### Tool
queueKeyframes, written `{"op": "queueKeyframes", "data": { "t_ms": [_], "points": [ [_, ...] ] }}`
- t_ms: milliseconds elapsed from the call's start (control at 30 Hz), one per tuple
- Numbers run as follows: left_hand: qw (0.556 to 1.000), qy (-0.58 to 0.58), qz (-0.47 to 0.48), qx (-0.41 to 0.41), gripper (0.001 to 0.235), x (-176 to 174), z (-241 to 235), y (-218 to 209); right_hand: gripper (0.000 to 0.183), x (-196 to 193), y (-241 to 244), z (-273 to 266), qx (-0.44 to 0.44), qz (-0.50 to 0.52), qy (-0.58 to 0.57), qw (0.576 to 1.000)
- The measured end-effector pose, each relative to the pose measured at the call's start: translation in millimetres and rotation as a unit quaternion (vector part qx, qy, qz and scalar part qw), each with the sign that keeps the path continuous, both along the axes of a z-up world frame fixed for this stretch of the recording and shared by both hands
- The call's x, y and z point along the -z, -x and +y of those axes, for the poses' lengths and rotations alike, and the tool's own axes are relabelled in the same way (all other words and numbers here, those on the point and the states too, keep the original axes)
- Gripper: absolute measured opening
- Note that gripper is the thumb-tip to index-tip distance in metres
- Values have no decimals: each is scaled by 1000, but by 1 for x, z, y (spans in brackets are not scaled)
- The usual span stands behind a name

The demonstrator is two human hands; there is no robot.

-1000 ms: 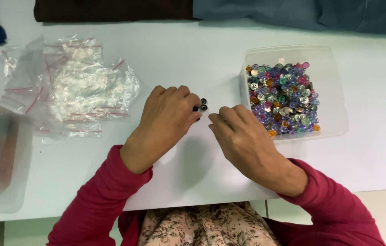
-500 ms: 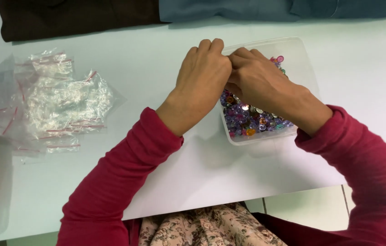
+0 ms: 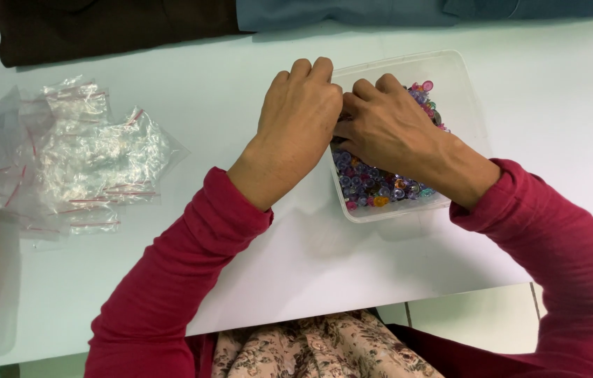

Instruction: The person is sorting through a container of various colored beads, selecting specific colors, and placing them into small plastic zip-lock bags.

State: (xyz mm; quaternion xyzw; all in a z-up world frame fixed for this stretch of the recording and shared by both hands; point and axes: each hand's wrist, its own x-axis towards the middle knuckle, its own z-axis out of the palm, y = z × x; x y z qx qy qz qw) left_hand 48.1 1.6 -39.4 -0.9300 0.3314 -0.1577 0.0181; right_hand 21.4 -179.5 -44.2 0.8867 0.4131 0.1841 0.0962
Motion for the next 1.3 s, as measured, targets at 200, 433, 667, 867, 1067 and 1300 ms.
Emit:
{"op": "queueKeyframes", "data": {
  "t_ms": [200, 433, 667, 867, 1067, 1300],
  "points": [
    [1000, -20, -5, -8, 21, -1, -2, 1, 8, -7, 8, -13, 63, 95, 37, 993],
    [993, -113, 22, 14, 19, -27, -28, 18, 27, -55, 23, -35, 238, 327, 35, 914],
    [951, -294, 96, -8, 28, -23, -59, 16, 19, -86, 36, -26, 323, 381, 33, 865],
    [925, -366, 88, -39, 35, -13, -78, 10, 26, -77, 38, -33, 305, 388, 0, 870],
    [926, -361, 107, -32, 32, -7, -75, 9, 27, -74, 42, -41, 288, 393, -21, 873],
    [975, -117, 161, 96, 40, 12, -51, 11, 28, -64, 46, -51, 221, 361, -44, 905]
  ]
}}
